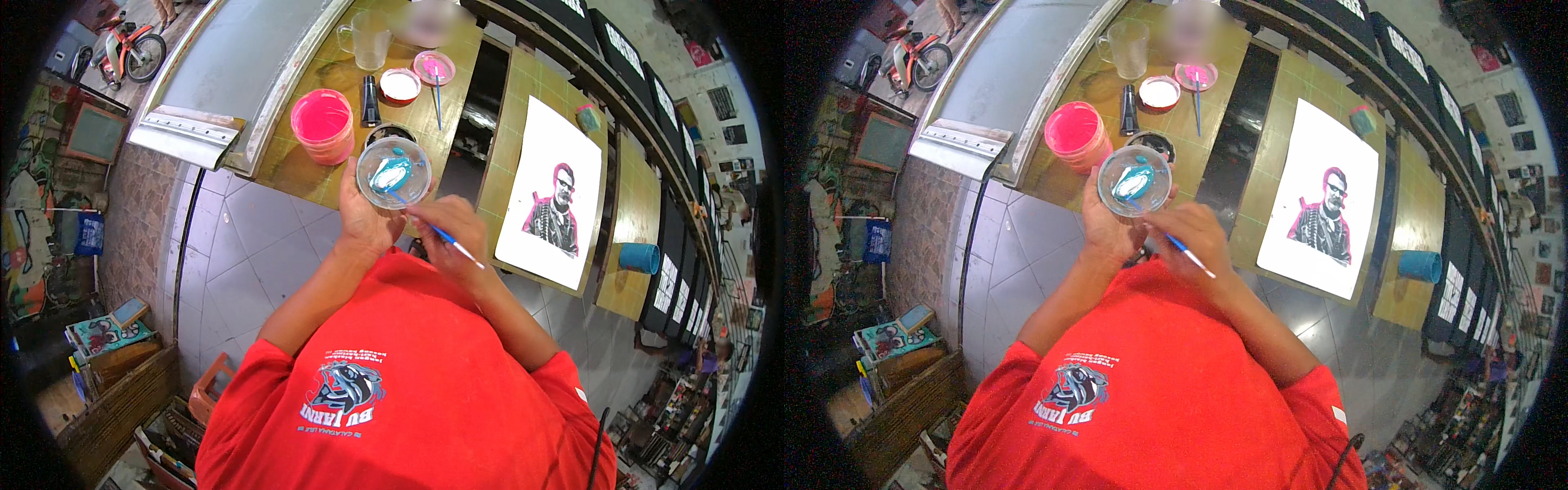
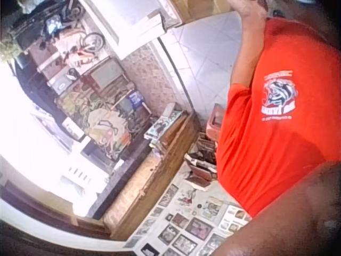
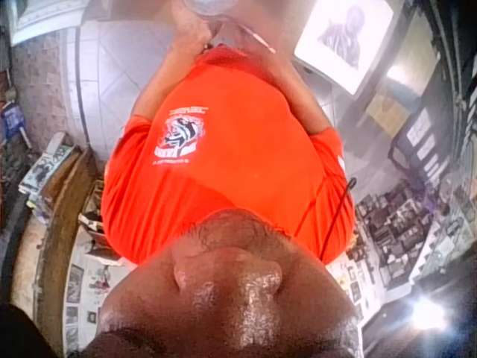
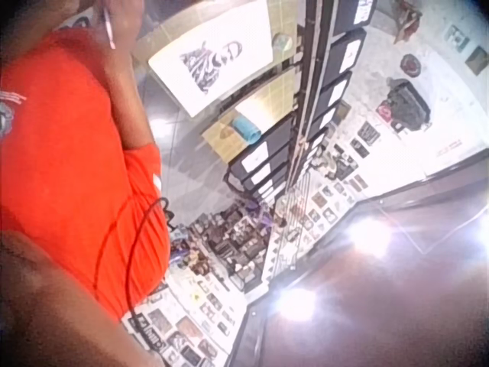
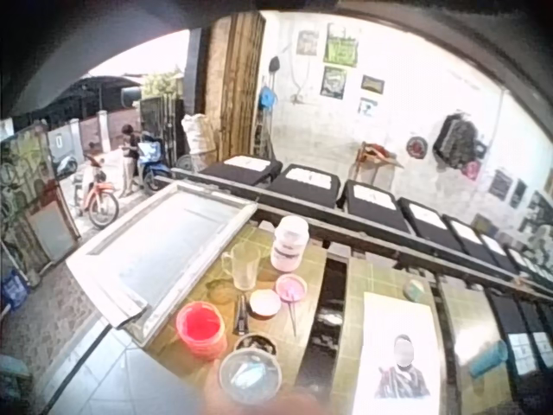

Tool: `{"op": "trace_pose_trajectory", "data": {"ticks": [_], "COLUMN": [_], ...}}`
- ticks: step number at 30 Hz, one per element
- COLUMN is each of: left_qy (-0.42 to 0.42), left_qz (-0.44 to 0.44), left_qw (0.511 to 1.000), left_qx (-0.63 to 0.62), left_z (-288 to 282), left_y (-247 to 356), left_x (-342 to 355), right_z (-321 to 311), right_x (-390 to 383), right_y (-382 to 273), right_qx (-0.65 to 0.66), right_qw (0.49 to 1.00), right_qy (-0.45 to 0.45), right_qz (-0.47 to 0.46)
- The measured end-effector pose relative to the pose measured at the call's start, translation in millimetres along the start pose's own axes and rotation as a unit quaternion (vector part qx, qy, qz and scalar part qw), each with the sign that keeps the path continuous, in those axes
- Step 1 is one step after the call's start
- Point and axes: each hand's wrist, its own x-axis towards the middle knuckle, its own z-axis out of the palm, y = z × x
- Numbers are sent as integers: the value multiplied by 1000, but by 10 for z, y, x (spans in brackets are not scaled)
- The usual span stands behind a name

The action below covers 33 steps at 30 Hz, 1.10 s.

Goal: The person retrieves a blue container and a clear plastic cup from a shelf, then walks to a workbench. They pour a blue liquid into the cup, add a white substance, and mix the contents with a green spatula. Finally, they use a brush to stir the mixture further.

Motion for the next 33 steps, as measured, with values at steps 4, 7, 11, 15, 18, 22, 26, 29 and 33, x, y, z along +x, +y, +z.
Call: {"op": "trace_pose_trajectory", "data": {"ticks": [4, 7, 11, 15, 18, 22, 26, 29, 33], "left_qy": [-17, 2, 14, 5, -11, 7, -2, -6, -30], "left_qz": [11, 26, 32, 30, 11, 26, 5, 15, 4], "left_qw": [1000, 1000, 999, 999, 1000, 1000, 1000, 999, 999], "left_qx": [-8, 1, -8, -14, -9, 12, 22, 28, 27], "left_z": [-25, 0, 38, 23, -25, -36, -52, 1, -67], "left_y": [25, 46, 68, 81, 113, 98, 114, 150, 122], "left_x": [-21, -35, -61, -67, -55, -63, -75, -99, -62], "right_z": [-43, -17, -30, -56, -8, -66, -7, -41, -9], "right_x": [-38, -39, -14, 15, 92, 39, 101, 133, 159], "right_y": [48, -5, -17, 77, -22, -17, -85, -27, -78], "right_qx": [-44, -55, -53, -99, -24, -41, -10, -38, -14], "right_qw": [999, 996, 996, 995, 997, 999, 1000, 999, 1000], "right_qy": [7, -20, -31, 8, -43, -15, -10, 9, -18], "right_qz": [-16, -66, -59, 10, -53, 16, 2, 29, 18]}}
